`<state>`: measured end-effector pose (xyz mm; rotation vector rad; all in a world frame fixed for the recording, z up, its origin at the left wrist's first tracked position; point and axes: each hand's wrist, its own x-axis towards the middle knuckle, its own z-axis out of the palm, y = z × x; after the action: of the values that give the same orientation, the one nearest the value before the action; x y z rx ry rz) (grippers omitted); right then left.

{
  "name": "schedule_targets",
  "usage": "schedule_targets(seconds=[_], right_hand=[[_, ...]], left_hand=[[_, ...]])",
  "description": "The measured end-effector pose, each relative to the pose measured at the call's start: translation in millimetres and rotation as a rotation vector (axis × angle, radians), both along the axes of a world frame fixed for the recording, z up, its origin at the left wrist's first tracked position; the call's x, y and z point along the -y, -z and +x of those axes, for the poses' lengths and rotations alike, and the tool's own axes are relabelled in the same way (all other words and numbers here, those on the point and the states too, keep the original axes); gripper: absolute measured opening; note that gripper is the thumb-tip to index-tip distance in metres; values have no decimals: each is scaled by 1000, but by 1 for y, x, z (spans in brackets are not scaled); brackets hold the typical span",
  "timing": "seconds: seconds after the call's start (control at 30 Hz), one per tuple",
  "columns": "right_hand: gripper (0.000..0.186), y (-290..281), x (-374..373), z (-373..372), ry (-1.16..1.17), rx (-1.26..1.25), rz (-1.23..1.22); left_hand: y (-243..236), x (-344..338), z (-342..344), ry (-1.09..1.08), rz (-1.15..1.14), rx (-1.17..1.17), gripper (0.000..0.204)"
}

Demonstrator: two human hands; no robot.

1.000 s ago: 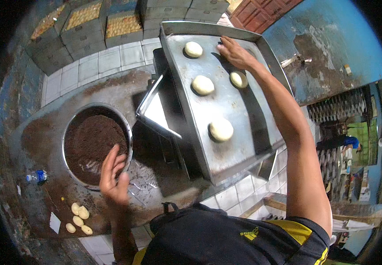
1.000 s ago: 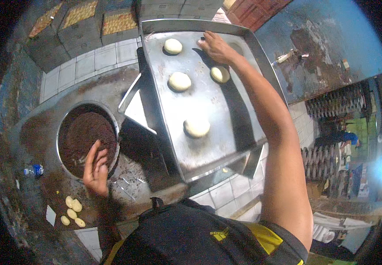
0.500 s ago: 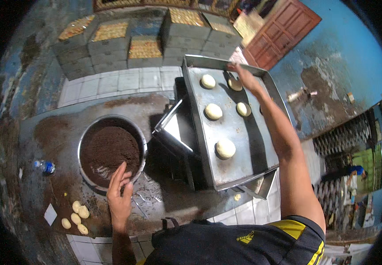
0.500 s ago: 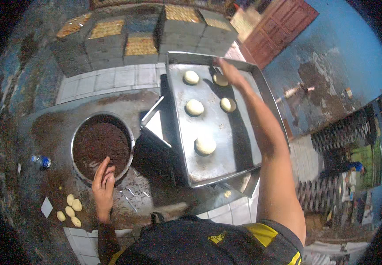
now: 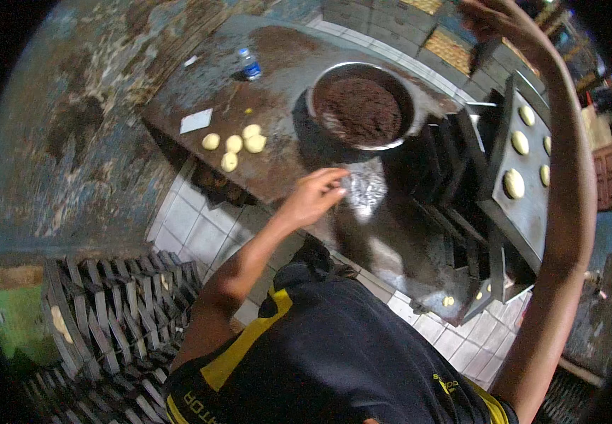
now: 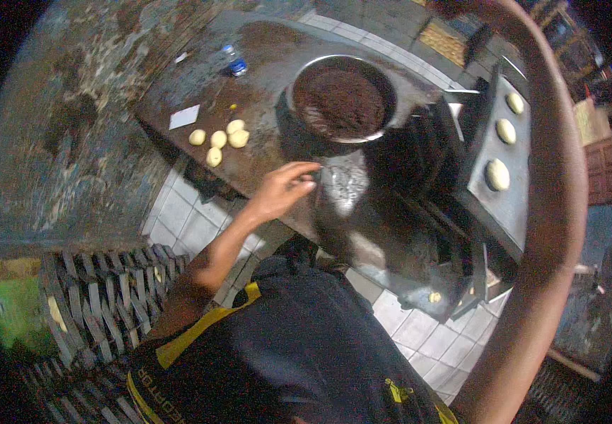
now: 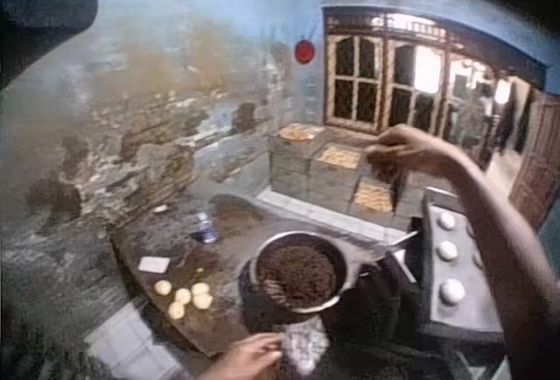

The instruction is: The person takes portions of dough from a table, fills them with a dark mixture using a spoon, seals the dough around the filling by hand, and places the formed pastries onto metal baking trays.

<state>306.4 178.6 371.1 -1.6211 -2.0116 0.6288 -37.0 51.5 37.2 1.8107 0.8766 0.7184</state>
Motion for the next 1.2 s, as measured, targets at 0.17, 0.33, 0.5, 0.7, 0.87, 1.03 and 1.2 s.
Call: schedule_targets(seconds=[0.17, 0.33, 0.5, 0.7, 0.87, 1.03, 1.2], right_hand=[[36, 197, -82, -147, -423, -150, -74], [41, 428, -148, -297, -240, -162, -374], [44, 533, -169, -379, -252, 43, 12], [43, 477, -190, -362, -48, -26, -277], [33, 345, -106, -310, 347, -282, 100], [33, 350, 24, -295, 387, -257, 166], [27, 348, 144, -259, 670, -599, -120]], left_hand=[[39, -11, -26, -91, 20, -94, 37], [116, -46, -111, -337, 6, -217, 48], [174, -123, -162, -281, 331, -668, 43], [222, -153, -182, -199, 349, -850, 43], [170, -169, -157, -379, 249, -603, 56], [60, -127, -76, -335, -842, 787, 47], [48, -55, -15, -210, -683, 392, 41]])
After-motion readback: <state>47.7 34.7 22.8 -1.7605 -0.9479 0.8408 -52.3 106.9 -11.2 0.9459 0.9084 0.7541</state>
